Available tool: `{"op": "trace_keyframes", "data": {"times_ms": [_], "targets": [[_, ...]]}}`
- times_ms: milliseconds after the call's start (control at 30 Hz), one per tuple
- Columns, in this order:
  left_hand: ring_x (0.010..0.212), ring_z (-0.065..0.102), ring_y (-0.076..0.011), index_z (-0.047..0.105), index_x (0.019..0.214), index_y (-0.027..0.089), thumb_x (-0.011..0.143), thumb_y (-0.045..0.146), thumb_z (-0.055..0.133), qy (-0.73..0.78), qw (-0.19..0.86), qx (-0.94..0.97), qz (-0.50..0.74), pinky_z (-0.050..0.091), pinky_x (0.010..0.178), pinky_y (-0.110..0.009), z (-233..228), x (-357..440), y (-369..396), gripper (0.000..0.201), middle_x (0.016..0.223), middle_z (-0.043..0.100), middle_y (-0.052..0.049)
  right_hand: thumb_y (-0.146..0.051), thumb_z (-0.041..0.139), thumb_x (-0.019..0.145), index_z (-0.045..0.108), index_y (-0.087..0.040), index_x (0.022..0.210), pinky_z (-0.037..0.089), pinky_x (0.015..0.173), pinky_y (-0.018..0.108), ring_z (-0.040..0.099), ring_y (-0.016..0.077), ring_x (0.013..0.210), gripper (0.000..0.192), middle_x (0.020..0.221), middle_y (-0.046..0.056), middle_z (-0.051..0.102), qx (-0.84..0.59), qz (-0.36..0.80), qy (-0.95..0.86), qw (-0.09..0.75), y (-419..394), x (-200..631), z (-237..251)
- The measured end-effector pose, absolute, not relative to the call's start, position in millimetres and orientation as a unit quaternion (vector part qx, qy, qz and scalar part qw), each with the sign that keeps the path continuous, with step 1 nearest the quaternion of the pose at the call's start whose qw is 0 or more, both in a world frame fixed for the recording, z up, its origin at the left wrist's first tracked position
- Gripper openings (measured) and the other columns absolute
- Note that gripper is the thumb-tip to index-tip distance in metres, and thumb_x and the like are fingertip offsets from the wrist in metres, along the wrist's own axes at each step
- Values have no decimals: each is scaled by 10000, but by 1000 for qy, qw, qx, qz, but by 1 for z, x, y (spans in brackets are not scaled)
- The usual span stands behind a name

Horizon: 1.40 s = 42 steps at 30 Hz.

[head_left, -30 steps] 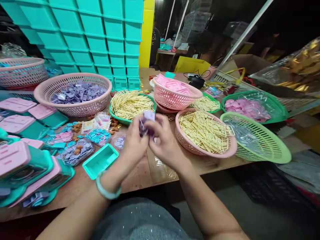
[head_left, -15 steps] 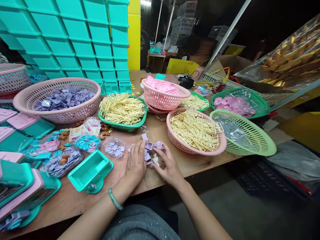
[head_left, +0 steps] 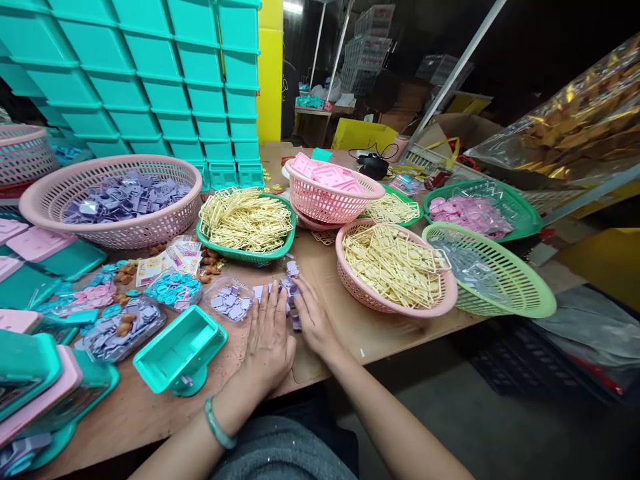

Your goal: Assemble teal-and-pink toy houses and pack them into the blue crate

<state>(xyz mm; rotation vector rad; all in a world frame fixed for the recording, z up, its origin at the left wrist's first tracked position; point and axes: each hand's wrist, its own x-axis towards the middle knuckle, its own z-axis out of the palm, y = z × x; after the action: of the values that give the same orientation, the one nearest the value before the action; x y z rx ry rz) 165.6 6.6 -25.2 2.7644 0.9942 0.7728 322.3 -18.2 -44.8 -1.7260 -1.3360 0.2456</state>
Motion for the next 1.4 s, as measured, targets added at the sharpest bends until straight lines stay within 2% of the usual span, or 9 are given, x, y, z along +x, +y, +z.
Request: {"op": "trace_keyframes", "data": {"times_ms": [67, 233, 500, 633, 767, 867, 1033, 1267, 1400], "targets": [[1598, 76, -342, 231, 1619, 93, 904, 172, 535, 314, 55, 914, 251, 179, 1259, -604, -20, 166, 4, 780, 1687, 248, -222, -231, 300, 1057, 509, -229, 1480, 313, 1248, 455, 404, 205, 1479, 472, 1556, 95, 493, -713, 84, -543, 436, 6, 335, -34], [1562, 238, -381, 487, 1526, 264, 960, 550, 556, 232, 41, 961, 141, 133, 1238, -686, -17, 177, 14, 637, 1665, 341, -139, -28, 427, 888, 585, -152, 1403, 308, 1236, 425, 480, 217, 1402, 553, 1467, 126, 590, -728, 120, -638, 219, 56, 380, -18], [1548, 270, -392, 508, 1510, 167, 941, 254, 586, 311, 18, 948, 58, 165, 1225, -701, -11, 186, 45, 582, 1634, 380, -187, -2, 361, 908, 665, -130, 1144, 442, 1100, 461, 569, 297, 1218, 406, 1240, 194, 656, -778, 55, -597, 187, -33, 375, -21], [1547, 269, -379, 496, 1509, 134, 926, 243, 591, 292, -6, 954, 71, 162, 1240, -669, 9, 179, 38, 600, 1628, 405, -184, -83, 408, 967, 663, -159, 1109, 502, 1006, 428, 606, 282, 1107, 301, 1169, 160, 671, -743, 6, -607, 281, -37, 368, -13], [1305, 562, -327, 685, 1242, 151, 933, 96, 502, 273, -27, 960, 51, 455, 1093, -542, 31, 182, 47, 364, 1331, 668, -169, -111, 506, 967, 692, -179, 1032, 510, 954, 380, 633, 240, 989, 209, 1032, 107, 712, -683, 70, -656, 313, 17, 362, -4], [1063, 663, -301, 714, 1117, 140, 924, 46, 461, 295, -47, 953, 49, 567, 906, -469, 37, 181, 55, 331, 1102, 718, -159, -99, 519, 961, 708, -186, 940, 514, 898, 293, 651, 190, 925, 208, 975, 76, 718, -662, 112, -679, 297, 60, 356, 3], [1297, 580, -277, 612, 1362, 177, 883, -42, 386, 314, -89, 943, 70, 494, 1088, -468, 33, 163, 47, 573, 1363, 648, -145, -122, 455, 992, 729, -156, 982, 500, 910, 287, 658, 189, 966, 277, 1040, 111, 723, -683, 121, -662, 285, 101, 350, 9], [1479, 407, -298, 409, 1556, 151, 921, 9, 400, 293, -68, 944, 135, 360, 1213, -480, 20, 138, 22, 650, 1570, 481, -158, -126, 695, 846, 820, -239, 914, 529, 862, 295, 734, 241, 948, 182, 975, 63, 807, -673, 227, -674, 204, 132, 325, 15], [1428, 458, -332, 511, 1485, 150, 916, 25, 415, 329, -36, 937, 115, 382, 1175, -530, 13, 143, 25, 591, 1529, 526, -168, -180, 625, 933, 810, -244, 1040, 539, 907, 251, 737, 188, 1018, 224, 1104, 24, 797, -644, 280, -678, 216, 110, 335, 30]]}}
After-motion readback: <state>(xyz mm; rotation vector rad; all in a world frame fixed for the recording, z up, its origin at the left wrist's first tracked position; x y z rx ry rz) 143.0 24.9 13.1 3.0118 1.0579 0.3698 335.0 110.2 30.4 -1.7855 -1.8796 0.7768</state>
